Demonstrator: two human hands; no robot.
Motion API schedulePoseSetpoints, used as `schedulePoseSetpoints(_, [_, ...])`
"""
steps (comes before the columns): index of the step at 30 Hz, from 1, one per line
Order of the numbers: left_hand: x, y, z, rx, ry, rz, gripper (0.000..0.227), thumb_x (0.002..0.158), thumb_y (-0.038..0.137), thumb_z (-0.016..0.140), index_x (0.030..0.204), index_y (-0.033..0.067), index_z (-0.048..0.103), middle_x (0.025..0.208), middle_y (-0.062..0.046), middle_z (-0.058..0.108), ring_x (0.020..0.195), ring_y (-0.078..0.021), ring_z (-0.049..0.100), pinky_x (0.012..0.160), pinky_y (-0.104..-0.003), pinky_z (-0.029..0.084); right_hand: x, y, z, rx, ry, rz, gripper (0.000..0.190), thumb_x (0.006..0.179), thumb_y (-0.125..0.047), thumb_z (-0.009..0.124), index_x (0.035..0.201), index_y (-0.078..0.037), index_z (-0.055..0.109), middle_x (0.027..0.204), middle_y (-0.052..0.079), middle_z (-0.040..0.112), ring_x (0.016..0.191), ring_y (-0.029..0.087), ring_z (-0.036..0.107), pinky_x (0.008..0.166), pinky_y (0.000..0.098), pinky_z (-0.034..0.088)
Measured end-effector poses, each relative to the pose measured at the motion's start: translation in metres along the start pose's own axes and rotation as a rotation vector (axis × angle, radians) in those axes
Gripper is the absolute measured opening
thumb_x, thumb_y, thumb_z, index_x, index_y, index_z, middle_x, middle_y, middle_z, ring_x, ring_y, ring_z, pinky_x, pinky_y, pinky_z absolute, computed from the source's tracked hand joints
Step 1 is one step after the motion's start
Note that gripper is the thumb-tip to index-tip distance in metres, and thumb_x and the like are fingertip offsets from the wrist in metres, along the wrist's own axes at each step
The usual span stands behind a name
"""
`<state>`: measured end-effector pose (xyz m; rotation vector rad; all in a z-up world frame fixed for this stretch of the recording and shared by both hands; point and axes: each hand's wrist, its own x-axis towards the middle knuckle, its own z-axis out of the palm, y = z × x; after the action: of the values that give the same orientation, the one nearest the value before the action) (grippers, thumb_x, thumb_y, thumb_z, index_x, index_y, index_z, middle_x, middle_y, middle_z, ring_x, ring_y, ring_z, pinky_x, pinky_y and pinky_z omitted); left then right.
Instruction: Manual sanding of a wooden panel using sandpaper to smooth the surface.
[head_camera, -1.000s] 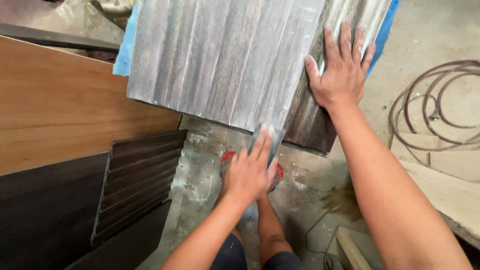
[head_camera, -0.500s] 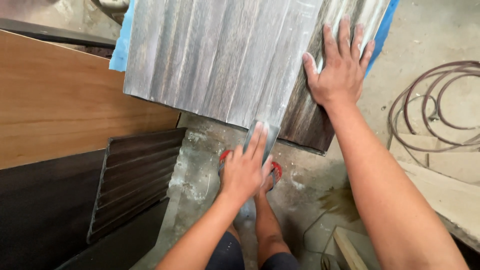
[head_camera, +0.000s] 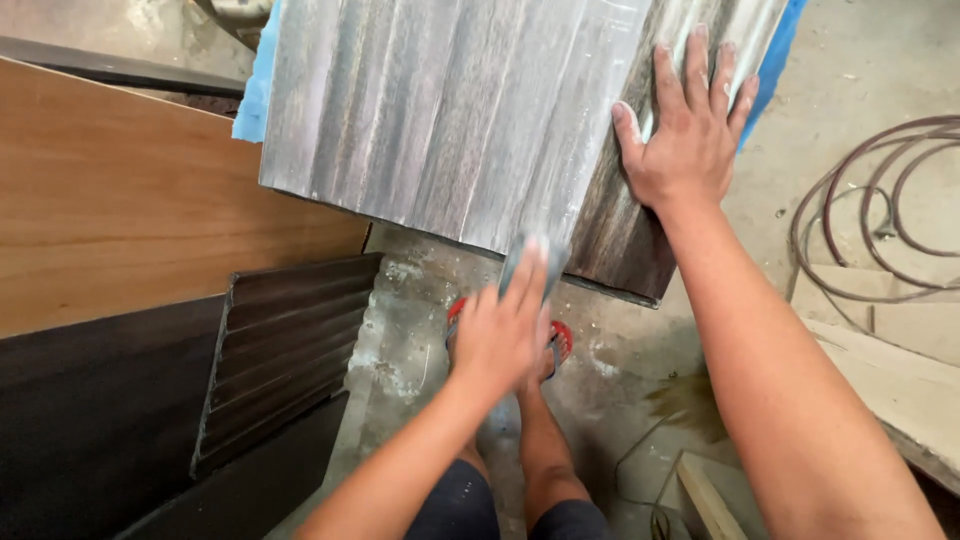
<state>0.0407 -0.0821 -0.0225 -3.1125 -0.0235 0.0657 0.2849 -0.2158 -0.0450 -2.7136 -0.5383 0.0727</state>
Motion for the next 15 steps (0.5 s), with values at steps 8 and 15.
schedulePoseSetpoints(8, [-0.004, -0.004, 0.015, -0.072, -0.035, -0.038, 0.066, 0.097, 0.045, 0.057, 0.156, 0.0156, 0.046, 0.168, 0.001, 0.033, 0.071, -0.0257, 0.056, 0.062, -0.039, 0.048, 0.000, 0.000, 0.003, -0.009, 0.008, 0.003, 0.073, 0.108, -0.057, 0.045, 0.164, -0.010, 0.045, 0.169, 0.015, 0.022, 0.153, 0.042, 0.012, 0.120, 0.0645, 0.003])
schedulePoseSetpoints(15, [-0.015, -0.004, 0.017, -0.087, -0.055, -0.045, 0.068, 0.098, 0.045, 0.057, 0.158, 0.0145, 0.043, 0.169, 0.003, 0.032, 0.074, -0.0256, 0.057, 0.069, -0.037, 0.051, 0.001, -0.002, 0.001, -0.026, -0.029, 0.034, 0.074, 0.108, -0.059, 0.042, 0.165, -0.013, 0.041, 0.169, 0.012, 0.018, 0.155, 0.040, 0.010, 0.122, 0.0644, 0.003])
